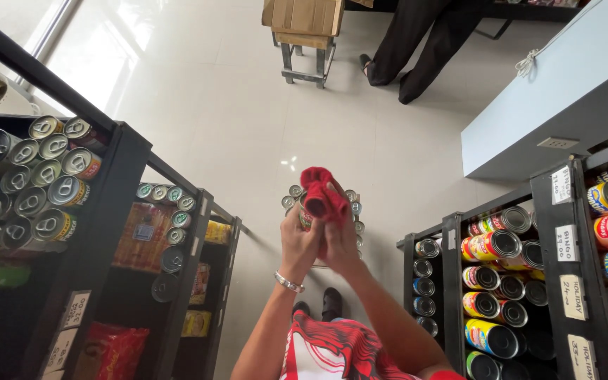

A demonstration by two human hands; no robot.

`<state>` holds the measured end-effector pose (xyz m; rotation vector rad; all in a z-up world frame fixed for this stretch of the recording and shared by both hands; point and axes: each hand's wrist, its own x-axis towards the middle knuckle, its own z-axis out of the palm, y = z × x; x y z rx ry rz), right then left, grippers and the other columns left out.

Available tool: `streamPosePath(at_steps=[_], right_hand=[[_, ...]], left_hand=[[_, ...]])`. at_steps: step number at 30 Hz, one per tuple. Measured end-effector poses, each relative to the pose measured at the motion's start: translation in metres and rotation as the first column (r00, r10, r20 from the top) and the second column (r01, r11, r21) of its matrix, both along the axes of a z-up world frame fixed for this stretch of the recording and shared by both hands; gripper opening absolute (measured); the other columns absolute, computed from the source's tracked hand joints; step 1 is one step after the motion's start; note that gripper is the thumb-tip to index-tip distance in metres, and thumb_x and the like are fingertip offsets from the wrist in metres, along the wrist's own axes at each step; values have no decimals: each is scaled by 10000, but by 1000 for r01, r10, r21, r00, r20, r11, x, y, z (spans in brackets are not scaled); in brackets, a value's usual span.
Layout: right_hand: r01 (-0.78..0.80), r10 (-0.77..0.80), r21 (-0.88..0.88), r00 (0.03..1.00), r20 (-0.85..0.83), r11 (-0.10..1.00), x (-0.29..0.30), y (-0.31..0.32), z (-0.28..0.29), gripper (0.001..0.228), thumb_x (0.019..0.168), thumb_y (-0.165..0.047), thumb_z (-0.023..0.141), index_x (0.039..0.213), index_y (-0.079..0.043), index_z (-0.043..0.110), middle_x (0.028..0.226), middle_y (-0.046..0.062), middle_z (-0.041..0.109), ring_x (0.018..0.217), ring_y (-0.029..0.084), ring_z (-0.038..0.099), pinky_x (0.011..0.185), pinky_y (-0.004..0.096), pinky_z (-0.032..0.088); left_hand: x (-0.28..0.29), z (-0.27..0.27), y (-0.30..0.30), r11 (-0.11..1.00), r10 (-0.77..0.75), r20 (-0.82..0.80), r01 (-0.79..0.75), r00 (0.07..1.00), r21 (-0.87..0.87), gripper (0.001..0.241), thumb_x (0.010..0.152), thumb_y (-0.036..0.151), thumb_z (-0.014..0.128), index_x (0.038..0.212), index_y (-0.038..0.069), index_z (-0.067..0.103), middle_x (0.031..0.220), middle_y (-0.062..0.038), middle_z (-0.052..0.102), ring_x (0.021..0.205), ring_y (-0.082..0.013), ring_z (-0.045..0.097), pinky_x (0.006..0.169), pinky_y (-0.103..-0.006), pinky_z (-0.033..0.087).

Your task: The recorder is wiping individual canned goods with a cloth and arranging them on grocery store shelves.

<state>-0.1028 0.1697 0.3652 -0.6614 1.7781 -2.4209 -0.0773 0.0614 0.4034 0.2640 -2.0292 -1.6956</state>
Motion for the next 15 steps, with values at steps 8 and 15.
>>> streamPosePath(at_steps=[8,15], right_hand=[[-149,124,-184,983,-139,972,-50,21,25,454,1058,-381,508,1018,36,683,1138,214,732,1068,267,693,962,388,562],[-157,252,-348,936,247,924,-46,18,35,609,991,-485,437,915,73,670,950,201,703,931,307,646,922,454,499]], left_hand=[[-3,-69,-7,886,-407,130,356,904,298,300,898,267,725,1006,-13,725,778,16,665,728,-57,575,644,-278,496],[0,-52,1,887,-377,191,294,906,356,367,922,337,735,962,-25,689,743,36,605,677,-44,493,579,-252,422]])
